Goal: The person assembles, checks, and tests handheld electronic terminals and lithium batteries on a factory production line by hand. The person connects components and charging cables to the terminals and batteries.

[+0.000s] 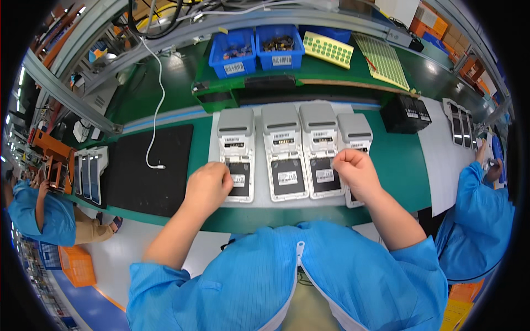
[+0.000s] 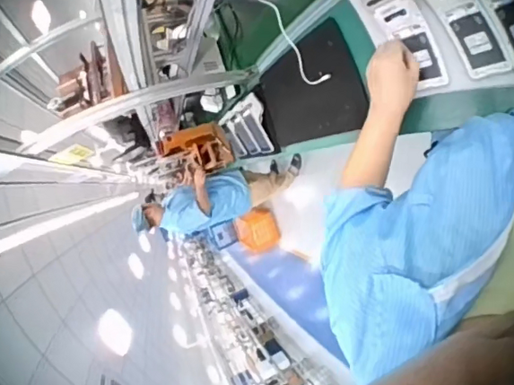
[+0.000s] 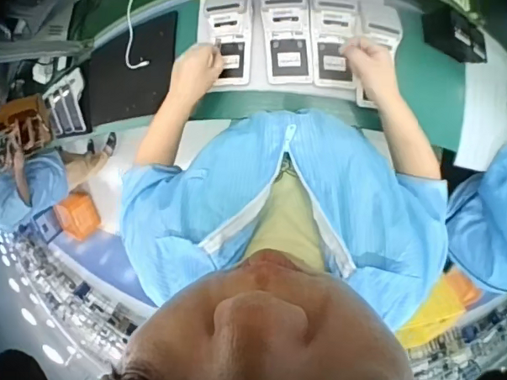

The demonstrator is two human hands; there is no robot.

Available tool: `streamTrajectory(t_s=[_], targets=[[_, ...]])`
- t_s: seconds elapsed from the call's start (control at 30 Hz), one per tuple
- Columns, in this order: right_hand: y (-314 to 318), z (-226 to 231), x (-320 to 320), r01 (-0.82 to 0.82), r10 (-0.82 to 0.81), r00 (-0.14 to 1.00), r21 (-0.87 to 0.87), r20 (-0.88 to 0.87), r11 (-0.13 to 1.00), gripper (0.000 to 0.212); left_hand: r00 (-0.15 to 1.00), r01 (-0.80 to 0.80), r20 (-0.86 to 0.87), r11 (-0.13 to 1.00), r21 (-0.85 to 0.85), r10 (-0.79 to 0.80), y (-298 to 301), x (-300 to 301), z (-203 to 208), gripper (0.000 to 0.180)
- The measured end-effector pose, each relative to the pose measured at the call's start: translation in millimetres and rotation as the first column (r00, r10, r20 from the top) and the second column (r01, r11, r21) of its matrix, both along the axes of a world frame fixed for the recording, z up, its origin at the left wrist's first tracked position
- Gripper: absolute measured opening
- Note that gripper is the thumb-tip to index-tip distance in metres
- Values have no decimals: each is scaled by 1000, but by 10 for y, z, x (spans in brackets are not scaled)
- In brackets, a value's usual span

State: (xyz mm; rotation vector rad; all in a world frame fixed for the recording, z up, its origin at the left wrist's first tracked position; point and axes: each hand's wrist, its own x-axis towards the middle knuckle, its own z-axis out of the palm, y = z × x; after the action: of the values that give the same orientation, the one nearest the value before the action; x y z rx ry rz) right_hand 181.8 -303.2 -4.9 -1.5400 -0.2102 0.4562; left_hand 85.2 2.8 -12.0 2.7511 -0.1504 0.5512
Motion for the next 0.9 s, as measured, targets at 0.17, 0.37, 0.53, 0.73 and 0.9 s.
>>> streamTrajectory(t_s=[0.17,0.37,0.53,0.73,0.9], targets=[[106,56,184,28,105,914,318,-392,948,5,979,-200,-87,938,-285,182,-13,108,58,7],[84,75,171,36,53,950,280,-306,959,5,976,-205,-80,978,-32,202,185,95,-28,12],[83,-8,167,40,65,943,306,-325,951,6,987,-94,-108,978,184,115,99,164,-161,9],[48,30,108,59,50,946,323,-320,945,6,995,-19,-90,949,315,49,107,155,-247,11],[-73,19,123,13,64,962,279,-265,960,9,1000,-22,21,999,36,21,-75,62,-206,14]])
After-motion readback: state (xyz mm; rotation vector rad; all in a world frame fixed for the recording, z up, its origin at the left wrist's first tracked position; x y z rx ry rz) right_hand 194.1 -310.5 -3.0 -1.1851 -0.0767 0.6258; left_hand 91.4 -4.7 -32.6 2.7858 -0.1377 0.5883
